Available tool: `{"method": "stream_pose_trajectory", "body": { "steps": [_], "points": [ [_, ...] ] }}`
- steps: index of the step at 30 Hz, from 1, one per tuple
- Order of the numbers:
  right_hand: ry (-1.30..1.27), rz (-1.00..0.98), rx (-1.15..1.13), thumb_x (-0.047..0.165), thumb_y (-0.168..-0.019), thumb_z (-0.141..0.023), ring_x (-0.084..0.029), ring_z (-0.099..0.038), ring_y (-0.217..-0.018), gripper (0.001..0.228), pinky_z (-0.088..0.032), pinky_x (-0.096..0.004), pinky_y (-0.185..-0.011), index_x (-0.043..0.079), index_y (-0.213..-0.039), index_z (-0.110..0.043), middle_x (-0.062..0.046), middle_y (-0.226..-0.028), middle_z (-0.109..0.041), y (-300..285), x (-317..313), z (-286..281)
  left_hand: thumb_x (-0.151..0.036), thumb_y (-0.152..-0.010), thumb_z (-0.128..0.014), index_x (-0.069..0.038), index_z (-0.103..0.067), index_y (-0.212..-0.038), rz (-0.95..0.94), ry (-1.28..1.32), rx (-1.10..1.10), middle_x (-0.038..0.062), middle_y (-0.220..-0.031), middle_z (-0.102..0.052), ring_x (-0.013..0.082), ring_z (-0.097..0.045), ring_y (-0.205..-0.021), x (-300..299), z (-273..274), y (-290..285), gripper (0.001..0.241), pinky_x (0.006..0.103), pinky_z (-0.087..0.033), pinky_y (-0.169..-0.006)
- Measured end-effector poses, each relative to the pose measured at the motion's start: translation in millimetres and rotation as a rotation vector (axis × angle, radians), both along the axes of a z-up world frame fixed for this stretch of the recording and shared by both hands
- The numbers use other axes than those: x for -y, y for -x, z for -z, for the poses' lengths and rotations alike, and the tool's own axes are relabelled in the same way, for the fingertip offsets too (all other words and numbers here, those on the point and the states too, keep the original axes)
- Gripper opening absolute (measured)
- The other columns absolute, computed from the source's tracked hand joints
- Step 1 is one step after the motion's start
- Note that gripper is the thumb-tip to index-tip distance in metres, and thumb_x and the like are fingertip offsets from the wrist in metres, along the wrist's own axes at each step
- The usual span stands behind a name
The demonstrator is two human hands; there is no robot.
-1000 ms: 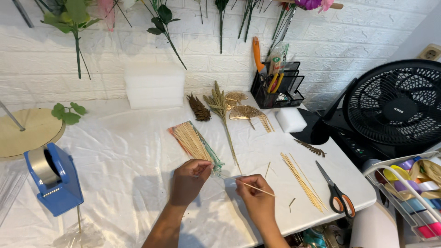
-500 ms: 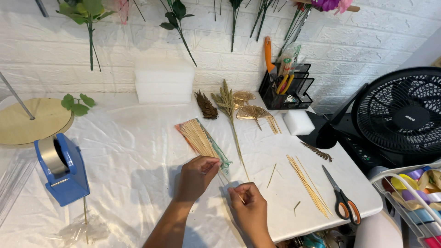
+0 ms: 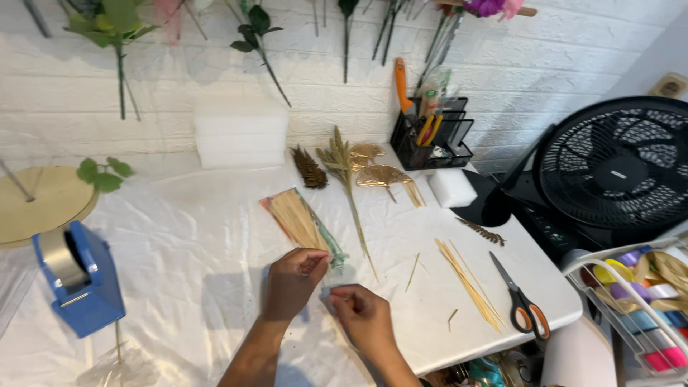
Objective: The person tapes several wooden skewers together to create reinforced floral picks on a work table.
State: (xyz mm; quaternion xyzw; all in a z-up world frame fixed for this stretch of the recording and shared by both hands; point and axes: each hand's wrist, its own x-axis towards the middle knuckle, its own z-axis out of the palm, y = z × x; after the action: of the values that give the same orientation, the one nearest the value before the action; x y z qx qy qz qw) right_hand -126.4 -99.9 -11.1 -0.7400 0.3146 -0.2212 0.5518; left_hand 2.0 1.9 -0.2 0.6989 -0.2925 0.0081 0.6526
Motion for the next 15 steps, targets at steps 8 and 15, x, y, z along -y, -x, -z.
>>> {"method": "stream_pose_trajectory", "body": {
  "steps": [8,15],
  "points": [
    [0.142,0.049,0.002,0.022,-0.083,-0.088,-0.007,-0.052,-0.059,0.018,-0.046,-0.023,-0.063,0.016,-0.082,-0.071,0.005,-0.065,-0.062,-22.1,32.3,-10.0,-0.029,-0.085,-0.076,-0.017,-0.086,-0.097,-0.035,-0.281,-0.113,-0.005,-0.095,-0.085,0.0073,-0.08,-0.084,-5.1,-28.9,7.4,0.02,0.0212,-0.06,-0.081],
    [0.512,0.324,-0.318,0.03,-0.089,-0.074,-0.013,-0.06,-0.063,0.01,-0.049,-0.031,-0.069,0.024,-0.094,-0.079,0.008,-0.09,-0.076,68.5,174.8,-31.7,-0.023,-0.084,-0.079,-0.013,-0.087,-0.094,-0.045,-0.201,-0.196,-0.002,-0.087,-0.084,0.0064,-0.076,-0.077,2.6,-24.1,5.6,0.016,0.0195,-0.062,-0.075]
  ]
}}
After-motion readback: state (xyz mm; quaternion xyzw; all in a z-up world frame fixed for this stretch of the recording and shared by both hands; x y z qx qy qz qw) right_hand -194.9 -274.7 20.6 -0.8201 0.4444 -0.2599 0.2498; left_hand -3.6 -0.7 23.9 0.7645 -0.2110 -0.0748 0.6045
